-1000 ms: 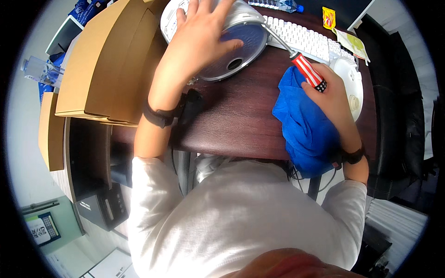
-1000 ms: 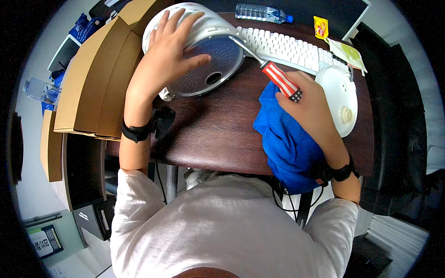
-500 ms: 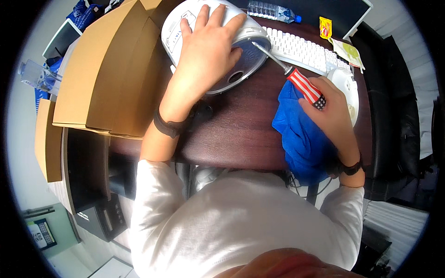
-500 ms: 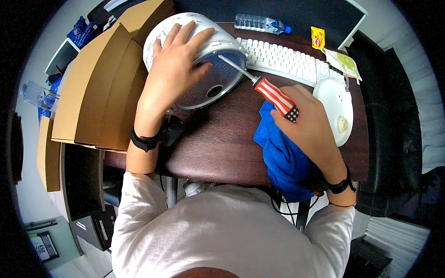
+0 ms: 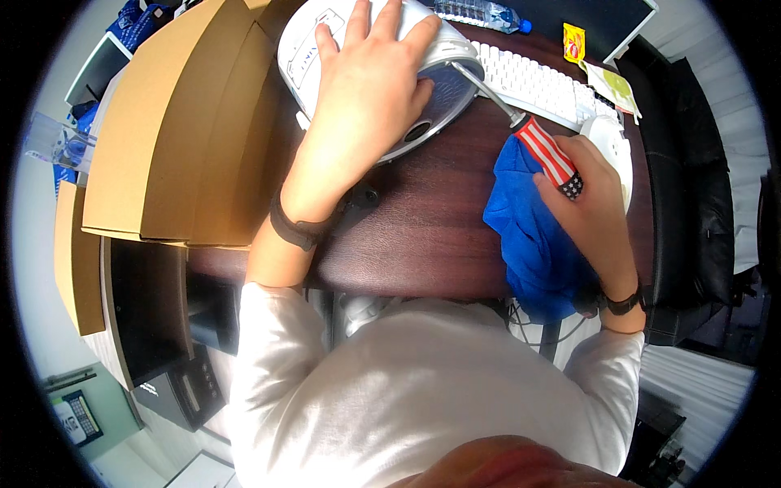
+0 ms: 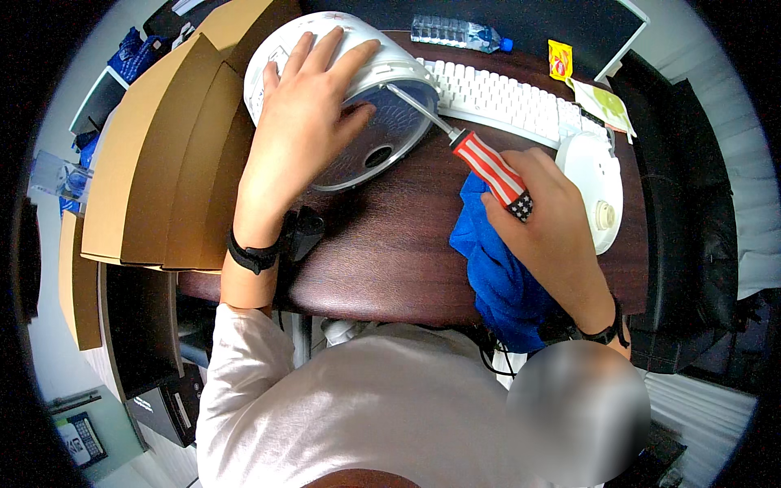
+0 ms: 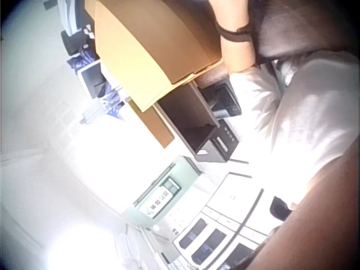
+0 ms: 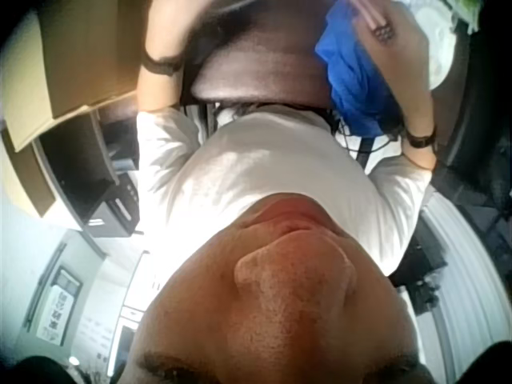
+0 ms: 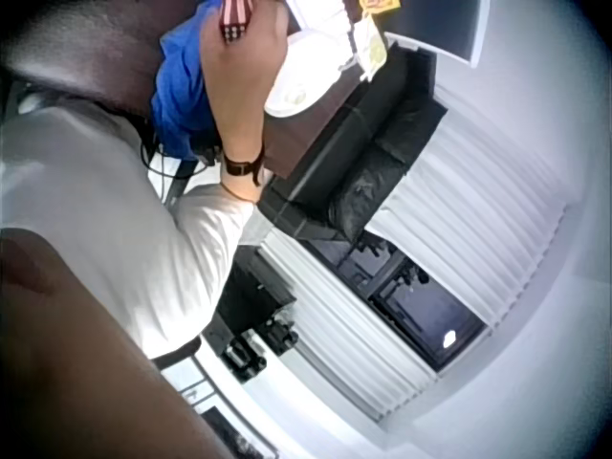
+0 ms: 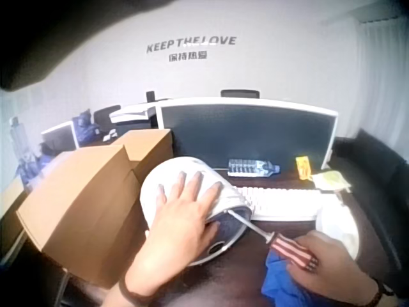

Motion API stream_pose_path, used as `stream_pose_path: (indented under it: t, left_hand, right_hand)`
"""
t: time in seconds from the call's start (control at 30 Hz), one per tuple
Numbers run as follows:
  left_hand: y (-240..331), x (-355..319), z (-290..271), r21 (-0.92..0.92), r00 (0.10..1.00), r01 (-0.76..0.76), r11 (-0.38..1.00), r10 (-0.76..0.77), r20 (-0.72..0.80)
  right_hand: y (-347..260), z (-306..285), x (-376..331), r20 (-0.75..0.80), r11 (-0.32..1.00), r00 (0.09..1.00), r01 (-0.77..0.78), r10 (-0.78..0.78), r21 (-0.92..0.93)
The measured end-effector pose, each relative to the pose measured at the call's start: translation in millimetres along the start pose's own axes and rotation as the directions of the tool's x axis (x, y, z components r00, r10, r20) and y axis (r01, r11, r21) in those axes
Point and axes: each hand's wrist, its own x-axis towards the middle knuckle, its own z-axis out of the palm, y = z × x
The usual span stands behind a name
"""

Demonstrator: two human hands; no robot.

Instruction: The person uses a screwdriver to remove screws from a white circular plastic cover, then wipes the cover with a blue cloth. They reattach the cover to a white appliance base and tighten the screws. The person handles the appliance and its parts on a desk.

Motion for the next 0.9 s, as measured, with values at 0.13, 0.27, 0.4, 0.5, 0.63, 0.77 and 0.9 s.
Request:
stream_pose_path:
  t: [0.13, 0.27, 0.4, 0.5, 0.63, 0.77, 0.9]
  left_hand:
    - [0.1, 0.1, -0.4, -0.002, 1.0, -0.007, 1.0, 0.007, 0.001]
    - [1.2, -0.9, 0.3, -0.015, 1.0, 0.004, 1.0, -0.005, -0.006]
    - [1.2, 1.2, 1.1, 0.01, 1.0, 0.009, 1.0, -0.009, 0.002]
    - [2.4, 0.8, 0.8, 0.007, 1.0, 0.005, 1.0, -0.005, 0.005]
    - [3.3, 1.4, 0.1, 0.013, 1.0, 0.003, 1.0, -0.003, 0.002]
    - [3.7, 1.2, -0.3, 0.017, 1.0, 0.001, 1.0, -0.001, 0.008]
    - [3.0, 1.9, 1.5, 0.018, 1.0, 0.006, 1.0, -0.006, 0.015]
  right_hand:
    - [-1.5, 0.6, -2.0, 0.005, 1.0, 1.0, -0.015, 0.015, -0.022]
    - [-4.6, -1.2, -2.7, 0.021, 0.999, 0.999, -0.03, 0.03, -0.017]
    - [-4.0, -2.5, -2.0, 0.022, 1.0, 1.0, -0.02, 0.021, -0.022]
    - [-6.0, -0.9, -1.8, 0.002, 0.999, 1.0, -0.003, 0.003, -0.037]
    - [-5.2, -0.1, -2.7, -0.009, 0.998, 1.0, 0.026, -0.027, -0.061]
    - [-6.0, -1.2, -5.6, 0.017, 0.998, 1.0, 0.006, -0.005, -0.066]
    - [-4.2, 0.5, -5.4, 0.004, 0.999, 1.0, 0.004, -0.004, -0.048]
